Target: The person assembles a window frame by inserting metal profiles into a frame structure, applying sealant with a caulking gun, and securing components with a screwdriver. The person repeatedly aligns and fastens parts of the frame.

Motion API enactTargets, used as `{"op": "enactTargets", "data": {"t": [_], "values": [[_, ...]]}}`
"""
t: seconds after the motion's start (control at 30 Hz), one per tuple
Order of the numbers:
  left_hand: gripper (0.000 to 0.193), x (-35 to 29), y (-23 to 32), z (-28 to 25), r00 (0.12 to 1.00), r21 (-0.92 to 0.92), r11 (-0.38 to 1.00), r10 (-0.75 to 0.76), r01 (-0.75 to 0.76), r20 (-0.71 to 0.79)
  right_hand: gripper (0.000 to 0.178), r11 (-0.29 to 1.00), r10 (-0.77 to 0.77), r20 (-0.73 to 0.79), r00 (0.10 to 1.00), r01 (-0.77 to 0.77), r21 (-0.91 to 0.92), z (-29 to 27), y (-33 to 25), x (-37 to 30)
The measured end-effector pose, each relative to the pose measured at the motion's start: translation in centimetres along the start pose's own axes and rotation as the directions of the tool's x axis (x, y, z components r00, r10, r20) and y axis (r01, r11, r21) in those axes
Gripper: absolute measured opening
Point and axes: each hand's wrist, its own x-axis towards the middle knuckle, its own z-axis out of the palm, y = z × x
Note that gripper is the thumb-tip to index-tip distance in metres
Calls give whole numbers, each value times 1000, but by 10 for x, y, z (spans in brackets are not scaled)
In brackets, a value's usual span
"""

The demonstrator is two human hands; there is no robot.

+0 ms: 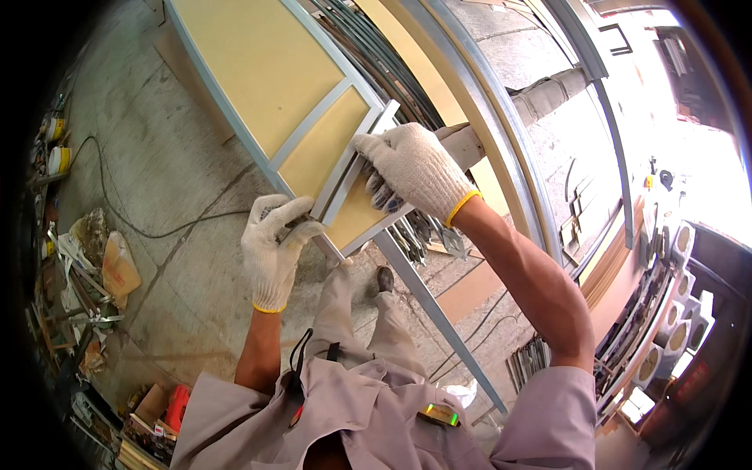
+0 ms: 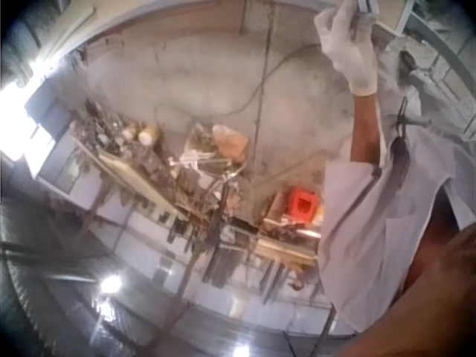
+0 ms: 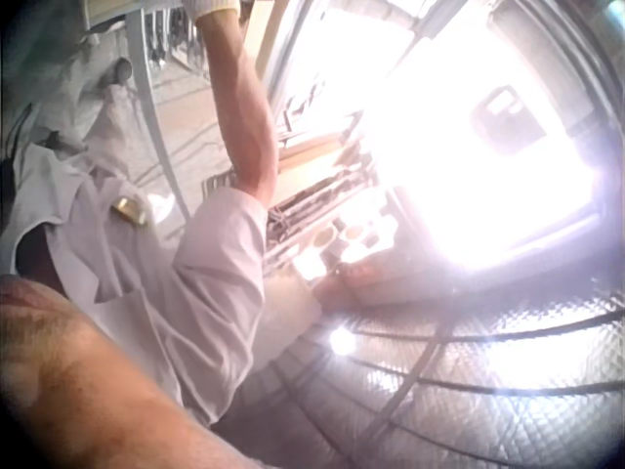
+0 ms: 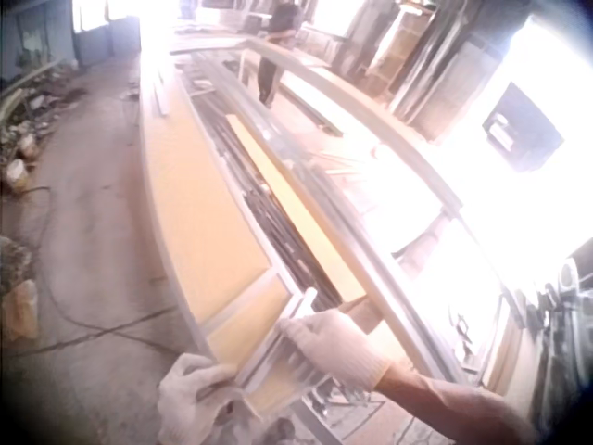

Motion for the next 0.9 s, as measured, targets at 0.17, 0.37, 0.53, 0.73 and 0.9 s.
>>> {"op": "enactTargets", "data": {"t": [0.17, 0.37, 0.53, 0.73, 0.9], "values": [[37, 1, 1, -1, 1000, 117, 993, 16, -16, -3, 47, 1000, 2, 7, 1000, -2, -30, -1, 6, 4], [41, 10, -1, -12, 953, -66, 973, 201, -221, -227, 46, 1000, 1, 6, 1000, -1, 18, -1, 8, 4], [47, 42, 18, -26, 923, 385, 892, 331, -238, -196, 44, 996, -8, 16, 1000, 7, 84, -2, 11, 1], [46, 54, 38, -17, 964, 553, 814, 258, -179, -67, 41, 991, -42, 13, 999, 40, 130, -8, 28, -2], [37, 65, 26, -17, 953, 565, 782, 302, -261, 22, 40, 979, -15, 28, 1000, 9, 206, -11, 32, -11]]}}
